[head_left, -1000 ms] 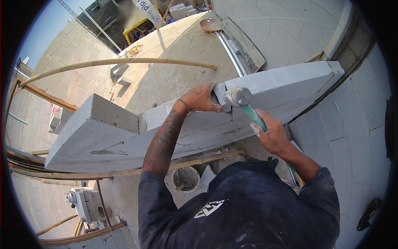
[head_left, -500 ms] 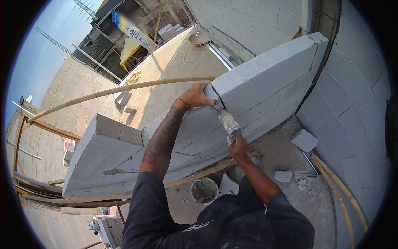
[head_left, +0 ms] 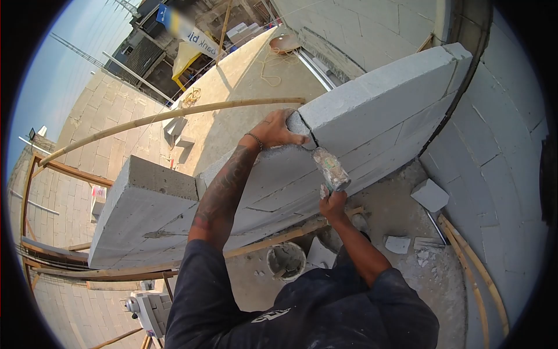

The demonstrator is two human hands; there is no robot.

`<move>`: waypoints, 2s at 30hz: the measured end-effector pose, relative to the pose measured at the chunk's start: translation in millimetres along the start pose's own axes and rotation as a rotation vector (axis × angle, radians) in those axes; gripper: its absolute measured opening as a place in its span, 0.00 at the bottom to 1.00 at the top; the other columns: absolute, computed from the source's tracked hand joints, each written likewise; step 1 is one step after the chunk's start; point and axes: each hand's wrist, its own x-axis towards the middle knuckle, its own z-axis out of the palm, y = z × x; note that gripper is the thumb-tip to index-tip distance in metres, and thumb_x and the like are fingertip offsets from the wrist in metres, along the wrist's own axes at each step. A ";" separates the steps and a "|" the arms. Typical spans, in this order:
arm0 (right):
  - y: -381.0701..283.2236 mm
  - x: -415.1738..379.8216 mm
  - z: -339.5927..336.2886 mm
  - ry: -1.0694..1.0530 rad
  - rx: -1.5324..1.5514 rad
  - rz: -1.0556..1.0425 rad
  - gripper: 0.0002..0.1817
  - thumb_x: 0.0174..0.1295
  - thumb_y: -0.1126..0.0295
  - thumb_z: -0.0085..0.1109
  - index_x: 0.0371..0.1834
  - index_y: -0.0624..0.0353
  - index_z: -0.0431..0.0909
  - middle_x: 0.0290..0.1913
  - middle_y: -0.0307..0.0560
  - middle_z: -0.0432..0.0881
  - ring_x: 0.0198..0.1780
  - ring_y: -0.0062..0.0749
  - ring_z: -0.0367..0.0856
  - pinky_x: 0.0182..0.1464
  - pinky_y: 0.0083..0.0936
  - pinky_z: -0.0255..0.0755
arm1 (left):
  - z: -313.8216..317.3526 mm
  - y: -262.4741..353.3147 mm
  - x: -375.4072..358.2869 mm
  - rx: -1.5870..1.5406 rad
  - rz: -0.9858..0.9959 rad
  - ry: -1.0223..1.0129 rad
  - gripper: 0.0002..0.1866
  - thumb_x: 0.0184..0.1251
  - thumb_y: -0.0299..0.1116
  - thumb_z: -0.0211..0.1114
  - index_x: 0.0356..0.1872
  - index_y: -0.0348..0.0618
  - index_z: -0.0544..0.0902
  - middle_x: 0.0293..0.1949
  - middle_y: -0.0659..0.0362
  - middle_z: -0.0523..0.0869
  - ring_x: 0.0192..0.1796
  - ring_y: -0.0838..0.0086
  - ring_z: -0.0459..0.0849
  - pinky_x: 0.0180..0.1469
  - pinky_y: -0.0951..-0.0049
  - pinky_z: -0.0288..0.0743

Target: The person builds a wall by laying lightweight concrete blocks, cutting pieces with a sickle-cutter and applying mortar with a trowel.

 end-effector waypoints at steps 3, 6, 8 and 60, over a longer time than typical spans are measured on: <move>-0.5 -6.8 -5.7 -0.181 0.005 0.168 0.19 0.50 0.80 0.50 0.47 0.69 0.67 0.27 0.61 0.77 0.26 0.60 0.76 0.27 0.39 0.70 | 8.3 -4.9 -0.9 0.050 -0.004 0.022 0.48 0.33 0.58 0.72 0.52 0.27 0.72 0.48 0.38 0.76 0.53 0.51 0.75 0.57 0.64 0.66; 0.9 -2.9 -2.4 -0.121 0.038 0.137 0.20 0.50 0.80 0.50 0.49 0.70 0.66 0.26 0.60 0.77 0.27 0.59 0.77 0.27 0.37 0.71 | 4.1 -5.8 1.5 0.049 0.028 0.033 0.48 0.33 0.60 0.71 0.52 0.28 0.72 0.46 0.39 0.77 0.51 0.51 0.76 0.56 0.64 0.67; -3.3 -5.7 -10.6 -0.137 0.046 0.160 0.20 0.51 0.80 0.49 0.49 0.70 0.66 0.26 0.60 0.76 0.27 0.59 0.77 0.27 0.37 0.71 | 5.6 -2.5 -0.9 0.034 0.015 0.032 0.45 0.34 0.56 0.71 0.50 0.28 0.73 0.44 0.40 0.79 0.49 0.54 0.77 0.54 0.65 0.68; 26.5 166.6 -191.2 -1.121 0.021 -0.123 0.11 0.40 0.72 0.68 0.26 0.58 0.75 0.20 0.42 0.76 0.21 0.35 0.77 0.34 0.31 0.72 | 14.6 51.1 -82.8 0.149 -0.301 0.468 0.49 0.30 0.54 0.76 0.57 0.36 0.68 0.55 0.49 0.71 0.64 0.58 0.64 0.70 0.54 0.46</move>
